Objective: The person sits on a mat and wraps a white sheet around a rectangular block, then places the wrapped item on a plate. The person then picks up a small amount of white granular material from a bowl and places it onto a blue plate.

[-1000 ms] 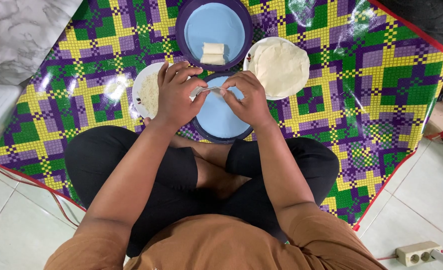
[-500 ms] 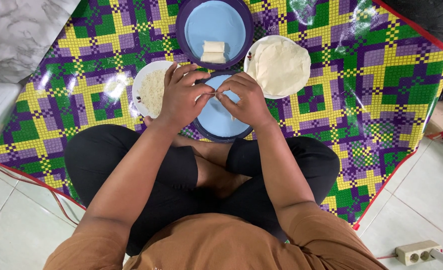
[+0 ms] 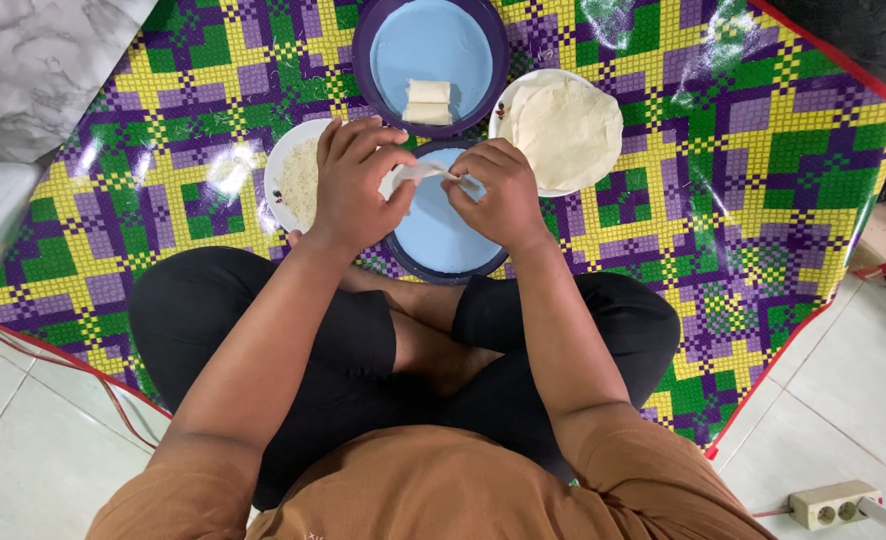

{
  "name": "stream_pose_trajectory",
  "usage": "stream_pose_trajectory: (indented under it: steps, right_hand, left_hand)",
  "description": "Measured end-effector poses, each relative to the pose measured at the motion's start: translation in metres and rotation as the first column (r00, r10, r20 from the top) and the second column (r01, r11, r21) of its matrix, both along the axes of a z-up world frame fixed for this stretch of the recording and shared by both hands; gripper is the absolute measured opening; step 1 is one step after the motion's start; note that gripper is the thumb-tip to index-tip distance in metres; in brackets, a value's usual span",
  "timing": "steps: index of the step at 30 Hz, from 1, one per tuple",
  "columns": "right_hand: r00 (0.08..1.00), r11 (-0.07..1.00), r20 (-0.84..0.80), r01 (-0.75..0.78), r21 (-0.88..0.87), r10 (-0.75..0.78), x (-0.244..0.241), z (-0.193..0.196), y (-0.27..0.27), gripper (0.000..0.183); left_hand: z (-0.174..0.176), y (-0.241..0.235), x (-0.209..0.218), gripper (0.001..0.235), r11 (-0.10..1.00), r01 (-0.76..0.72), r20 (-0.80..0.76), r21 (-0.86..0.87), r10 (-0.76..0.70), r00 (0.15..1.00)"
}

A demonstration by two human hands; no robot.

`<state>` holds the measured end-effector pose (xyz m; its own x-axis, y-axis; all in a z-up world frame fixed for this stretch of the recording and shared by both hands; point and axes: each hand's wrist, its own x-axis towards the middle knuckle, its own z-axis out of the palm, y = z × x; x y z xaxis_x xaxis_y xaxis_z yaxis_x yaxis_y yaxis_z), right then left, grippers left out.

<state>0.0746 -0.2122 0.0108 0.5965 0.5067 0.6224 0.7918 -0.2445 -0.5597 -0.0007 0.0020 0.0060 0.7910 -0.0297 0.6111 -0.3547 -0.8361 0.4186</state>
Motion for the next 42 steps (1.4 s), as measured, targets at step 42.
stream_pose_trajectory:
  steps: [42]
  right_hand:
    - [0.999, 0.992, 0.042, -0.024, 0.123, 0.019, -0.002, 0.0, 0.005, 0.018]
  left_hand:
    - [0.004, -0.003, 0.001, 0.011, 0.996, 0.051, 0.058, -0.07, -0.047, 0.997]
